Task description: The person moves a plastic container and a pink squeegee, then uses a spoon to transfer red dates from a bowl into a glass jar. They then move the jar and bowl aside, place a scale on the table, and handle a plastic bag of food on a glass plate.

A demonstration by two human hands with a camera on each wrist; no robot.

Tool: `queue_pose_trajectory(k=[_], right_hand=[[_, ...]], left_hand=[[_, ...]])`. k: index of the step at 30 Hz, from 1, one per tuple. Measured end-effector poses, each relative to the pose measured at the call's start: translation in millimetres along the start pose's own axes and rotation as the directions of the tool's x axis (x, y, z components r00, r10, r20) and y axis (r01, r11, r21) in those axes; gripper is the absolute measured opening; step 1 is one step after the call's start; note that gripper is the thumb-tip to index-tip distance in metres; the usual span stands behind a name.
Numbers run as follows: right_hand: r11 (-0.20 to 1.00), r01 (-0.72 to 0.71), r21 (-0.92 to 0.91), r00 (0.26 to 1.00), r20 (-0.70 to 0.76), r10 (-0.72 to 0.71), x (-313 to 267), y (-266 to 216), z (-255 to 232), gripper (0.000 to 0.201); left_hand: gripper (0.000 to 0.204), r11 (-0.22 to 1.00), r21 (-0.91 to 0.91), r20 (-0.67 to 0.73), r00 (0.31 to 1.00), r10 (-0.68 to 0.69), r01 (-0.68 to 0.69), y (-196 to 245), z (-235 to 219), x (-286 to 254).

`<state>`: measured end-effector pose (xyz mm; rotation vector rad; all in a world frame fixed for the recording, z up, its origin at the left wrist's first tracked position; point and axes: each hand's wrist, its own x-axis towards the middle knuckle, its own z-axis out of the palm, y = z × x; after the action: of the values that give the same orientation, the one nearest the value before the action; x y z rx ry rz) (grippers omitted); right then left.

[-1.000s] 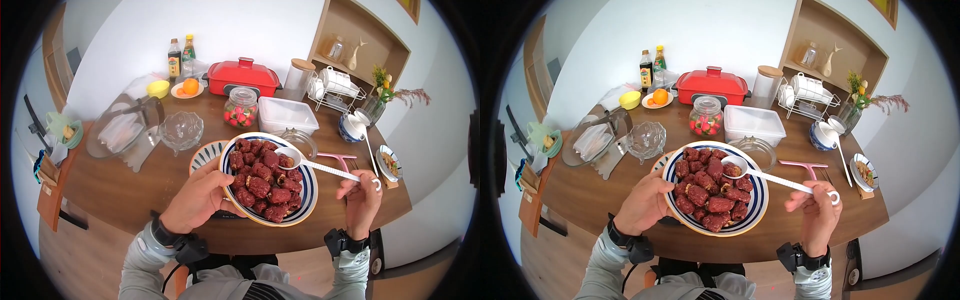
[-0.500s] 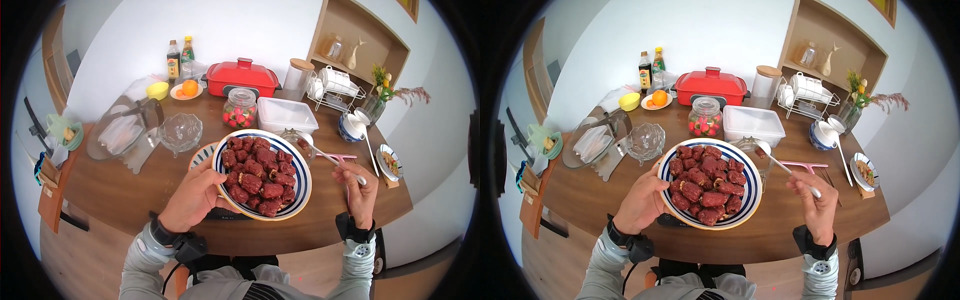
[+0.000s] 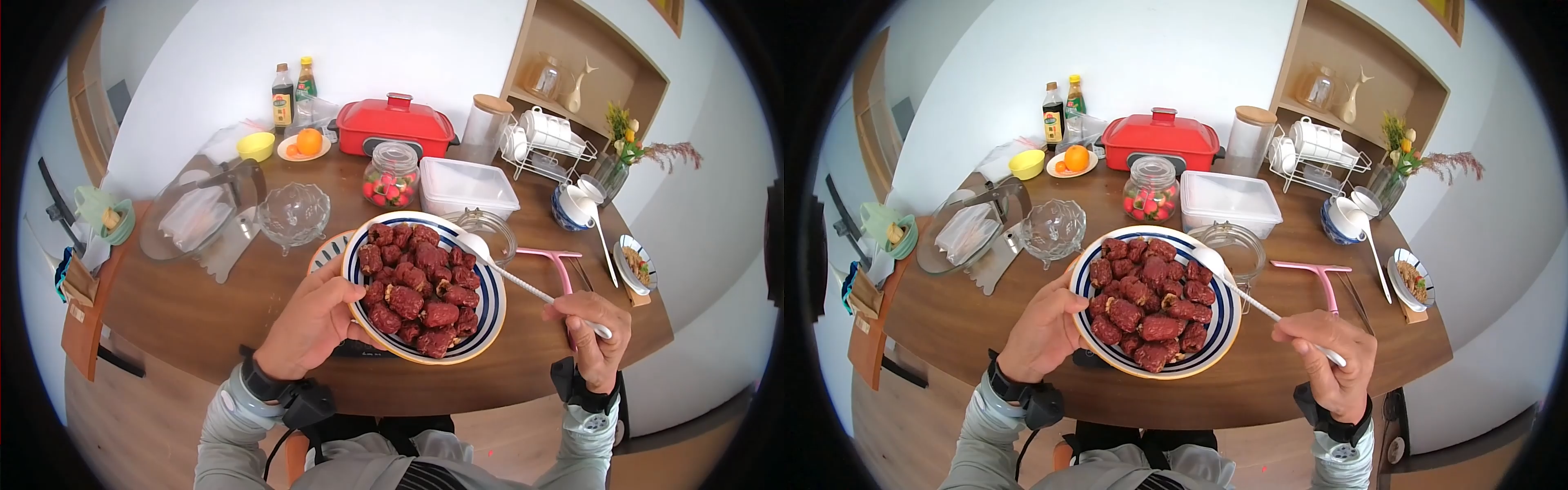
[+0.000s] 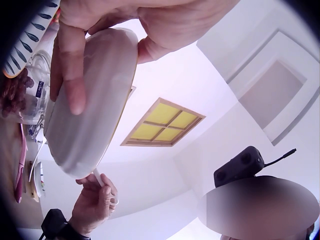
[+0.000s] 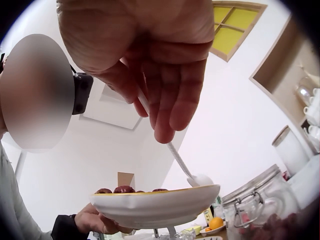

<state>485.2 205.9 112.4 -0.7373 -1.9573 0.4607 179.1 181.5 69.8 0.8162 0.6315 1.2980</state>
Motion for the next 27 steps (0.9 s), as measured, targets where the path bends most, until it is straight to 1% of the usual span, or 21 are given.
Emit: queue_pose_trajectory(k=[1,4,7,11,14,17,20,23,26,27], right_hand=[[1.000,-0.003,0.004,1.000,0.007,0.003,-2,0,-1,0.018],[0.976,-0.094,0.197,0.989,-0.095,0.114,-9,5,2,0.019],[0.924,-0.156,0.348,0.958,-0.176,0.228,-12,16,11,0.021],[0.838,-0.145,0.526,0.924,-0.231,0.305,-9,33,9,0.023],[0.851,-0.163,0.500,0.934,-0.198,0.296,-9,34,15,0.022],[0.809,-0.210,0.549,0.897,-0.221,0.383,-8,37,18,0.022],[0.732,-0.242,0.637,0.843,-0.235,0.484,-8,48,15,0.022],[0.686,-0.215,0.695,0.802,-0.275,0.530,-8,50,15,0.023],[0.722,-0.139,0.677,0.807,-0.345,0.479,-4,54,10,0.024],[0.726,-0.135,0.675,0.786,-0.373,0.493,0,53,9,0.024]], left_hand=[[0.051,1.000,-0.001,0.001,1.000,-0.002,0.002,1,-1,-1],[0.051,1.000,-0.006,-0.015,1.000,0.003,-0.003,3,-1,-4],[0.050,1.000,-0.006,-0.019,1.000,-0.008,0.008,1,1,-5],[0.049,0.999,-0.043,-0.009,1.000,-0.013,0.013,0,0,-7],[0.048,1.000,-0.005,-0.011,1.000,-0.026,0.026,2,-1,-8],[0.047,1.000,0.001,-0.010,1.000,-0.014,0.014,1,1,-8],[0.046,0.999,-0.021,-0.028,0.999,-0.032,0.031,0,1,-7],[0.046,0.999,-0.024,-0.029,0.999,-0.022,0.021,0,3,-6],[0.046,0.999,-0.043,-0.011,1.000,-0.020,0.020,-4,2,-4],[0.046,0.999,-0.040,-0.018,1.000,-0.016,0.016,-5,2,-4]])
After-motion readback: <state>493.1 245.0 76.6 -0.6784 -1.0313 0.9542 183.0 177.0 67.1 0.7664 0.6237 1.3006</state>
